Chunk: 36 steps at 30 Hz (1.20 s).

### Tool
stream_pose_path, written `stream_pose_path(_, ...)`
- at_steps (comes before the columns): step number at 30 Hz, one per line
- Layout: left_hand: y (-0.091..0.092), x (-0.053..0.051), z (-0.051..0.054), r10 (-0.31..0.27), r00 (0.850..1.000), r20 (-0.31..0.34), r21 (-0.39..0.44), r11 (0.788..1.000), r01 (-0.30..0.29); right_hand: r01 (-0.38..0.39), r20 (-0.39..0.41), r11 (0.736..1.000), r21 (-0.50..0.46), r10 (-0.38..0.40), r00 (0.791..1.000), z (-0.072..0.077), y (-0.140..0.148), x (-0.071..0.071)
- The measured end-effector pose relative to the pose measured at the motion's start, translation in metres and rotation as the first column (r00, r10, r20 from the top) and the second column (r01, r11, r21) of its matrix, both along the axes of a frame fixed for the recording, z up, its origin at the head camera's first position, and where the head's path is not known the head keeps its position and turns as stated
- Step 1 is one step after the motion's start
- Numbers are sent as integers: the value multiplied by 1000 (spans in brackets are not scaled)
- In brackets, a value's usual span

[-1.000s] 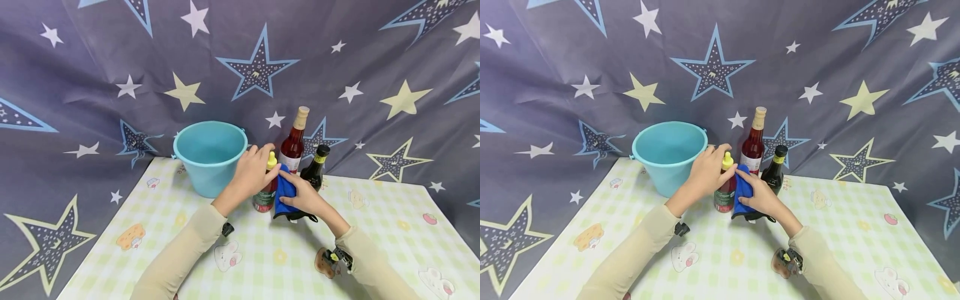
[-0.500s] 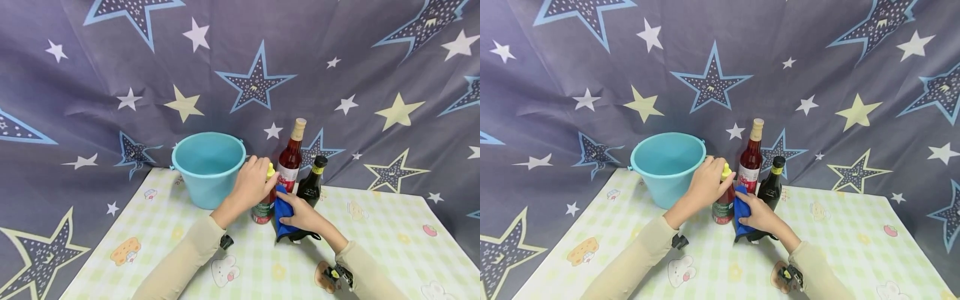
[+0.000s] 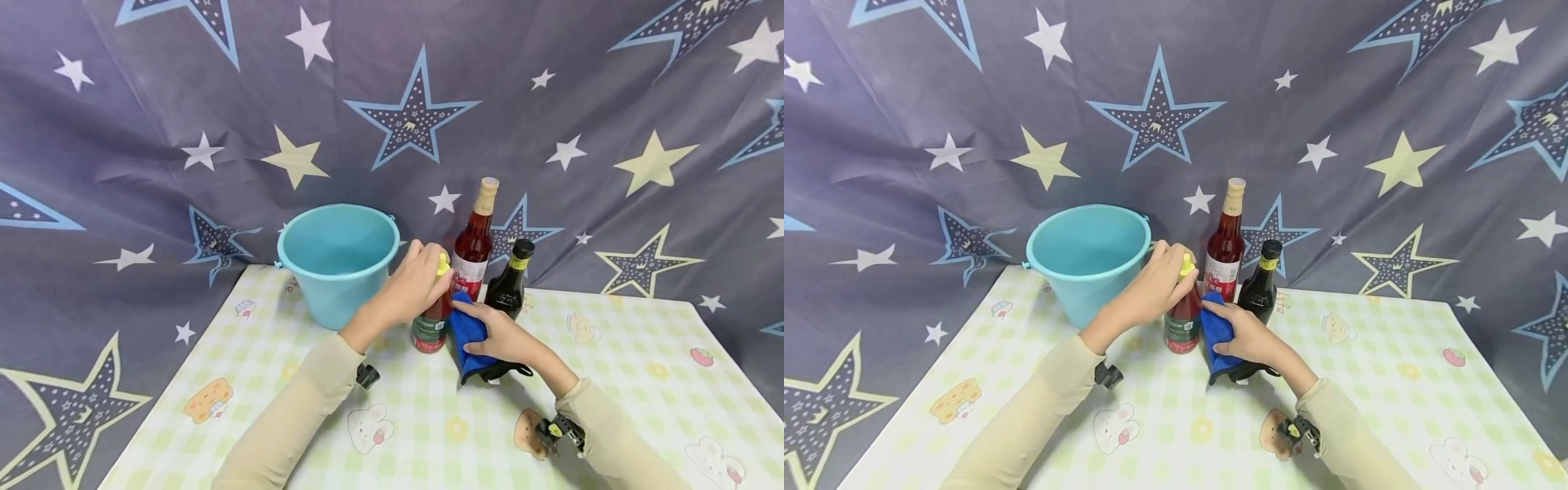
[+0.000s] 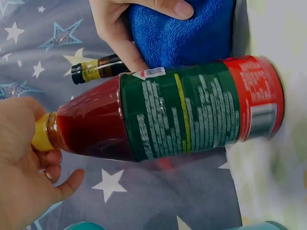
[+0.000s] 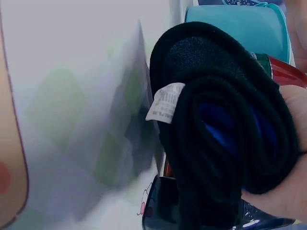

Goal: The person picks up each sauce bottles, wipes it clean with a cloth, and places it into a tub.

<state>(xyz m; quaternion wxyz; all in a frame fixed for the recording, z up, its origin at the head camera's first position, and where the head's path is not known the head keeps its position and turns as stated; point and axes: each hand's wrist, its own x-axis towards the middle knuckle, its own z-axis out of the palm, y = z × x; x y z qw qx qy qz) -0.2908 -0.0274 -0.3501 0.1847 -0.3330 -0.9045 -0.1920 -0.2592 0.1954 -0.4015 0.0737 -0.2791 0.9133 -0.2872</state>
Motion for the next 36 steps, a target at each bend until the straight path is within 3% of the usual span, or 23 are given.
stream_pose_path(4,-2,0,4,-16,995,99,10,1000,15,-9,5,999,-33,9,1000,2,1,-1)
stream_pose_path(8,-3,1,7,-46,978,201,12,999,45,-9,4,999,-54,10,1000,3,4,-2)
stream_pose_path(12,-4,2,11,-55,970,236,5,998,55,-9,-13,997,-78,8,1000,7,9,-4)
stream_pose_path(18,-7,3,15,11,994,108,-68,998,-3,14,-17,992,-124,-16,1000,20,13,-1)
stream_pose_path(23,-5,1,17,41,999,-5,-117,992,-41,82,-37,971,-226,-93,995,44,14,1)
stream_pose_path(29,-3,0,15,60,990,-127,-142,987,-78,117,-80,926,-360,-155,985,61,0,0)
stream_pose_path(33,0,1,11,57,975,-214,-201,974,-101,113,-99,909,-401,-165,981,59,-14,1)
stream_pose_path(36,3,1,7,45,962,-269,-244,963,-114,113,-123,915,-387,-173,977,54,-21,3)
